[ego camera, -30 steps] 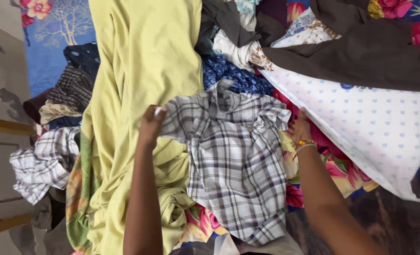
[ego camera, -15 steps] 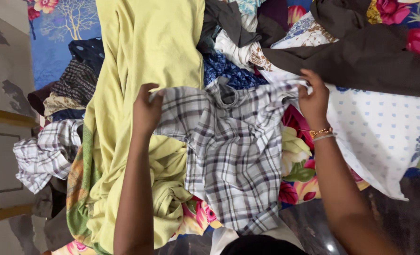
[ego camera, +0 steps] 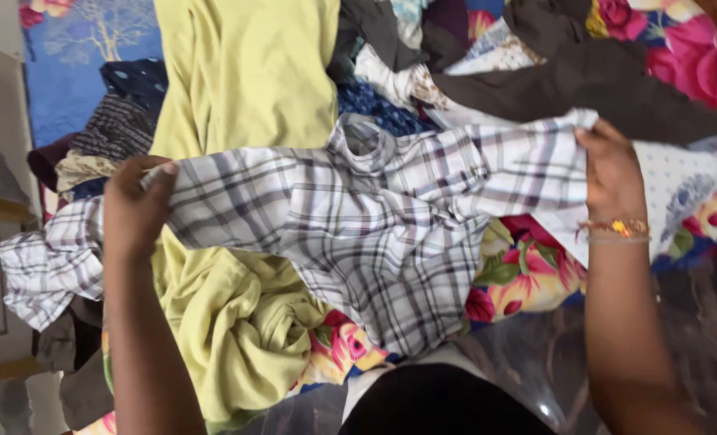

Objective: The person sorts through a pile of clothes on a bed and handles a plaid shirt, turning it over and checking the collar area.

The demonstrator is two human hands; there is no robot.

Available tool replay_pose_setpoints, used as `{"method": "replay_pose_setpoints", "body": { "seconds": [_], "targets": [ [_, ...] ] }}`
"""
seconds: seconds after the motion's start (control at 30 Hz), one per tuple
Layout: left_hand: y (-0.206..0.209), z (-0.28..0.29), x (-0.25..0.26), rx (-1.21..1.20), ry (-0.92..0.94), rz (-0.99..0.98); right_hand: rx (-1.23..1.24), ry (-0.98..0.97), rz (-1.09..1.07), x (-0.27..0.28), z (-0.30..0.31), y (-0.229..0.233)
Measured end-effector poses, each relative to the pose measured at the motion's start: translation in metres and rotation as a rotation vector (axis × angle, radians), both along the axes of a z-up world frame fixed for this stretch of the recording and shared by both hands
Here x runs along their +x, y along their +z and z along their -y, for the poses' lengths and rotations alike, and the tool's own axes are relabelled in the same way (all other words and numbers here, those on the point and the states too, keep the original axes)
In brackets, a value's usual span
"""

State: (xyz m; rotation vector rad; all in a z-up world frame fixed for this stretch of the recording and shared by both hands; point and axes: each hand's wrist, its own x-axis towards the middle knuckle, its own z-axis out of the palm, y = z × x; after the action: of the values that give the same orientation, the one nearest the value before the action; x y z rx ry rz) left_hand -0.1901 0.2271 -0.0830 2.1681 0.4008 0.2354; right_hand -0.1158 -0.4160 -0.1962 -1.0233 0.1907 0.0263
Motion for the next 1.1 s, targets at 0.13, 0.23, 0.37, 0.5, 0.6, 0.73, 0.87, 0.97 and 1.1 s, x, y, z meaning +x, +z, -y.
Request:
{"method": "replay_pose_setpoints", "body": {
  "seconds": [0.13,0.23,0.37,0.5,0.6,0.73,0.87,0.97,1.1],
  "targets": [
    [0.007,0.027,0.008,0.176,-0.291,0.329,-0.180,-0.056,0.163,-0.009,-0.052,0.033],
    [0.003,0.104,0.014,-0.153,-0.263,0.218,-0.315,-0.044,0.276,-0.015,-0.128,0.060],
    [0.011,0.203,0.002,-0.589,-0.307,0.010,-0.553,0.093,0.415,-0.048,-0.217,0.082],
    [0.015,0.234,-0.002,-0.755,-0.352,0.108,-0.602,0.099,0.513,-0.071,-0.254,0.097],
    [0.016,0.231,-0.004,-0.703,-0.340,0.104,-0.536,0.122,0.540,-0.082,-0.257,0.107],
    [0.021,0.223,-0.005,-0.738,-0.374,0.123,-0.646,0.133,0.512,-0.095,-0.253,0.123],
    [0.042,0.218,-0.006,-0.589,-0.346,0.083,-0.824,0.147,0.646,-0.100,-0.257,0.140],
    [0.059,0.213,-0.015,-0.274,-0.341,0.147,-1.012,0.121,0.878,-0.102,-0.261,0.148],
    [0.065,0.212,-0.024,-0.278,-0.401,0.147,-1.160,0.038,0.829,-0.099,-0.265,0.135]
  ]
}}
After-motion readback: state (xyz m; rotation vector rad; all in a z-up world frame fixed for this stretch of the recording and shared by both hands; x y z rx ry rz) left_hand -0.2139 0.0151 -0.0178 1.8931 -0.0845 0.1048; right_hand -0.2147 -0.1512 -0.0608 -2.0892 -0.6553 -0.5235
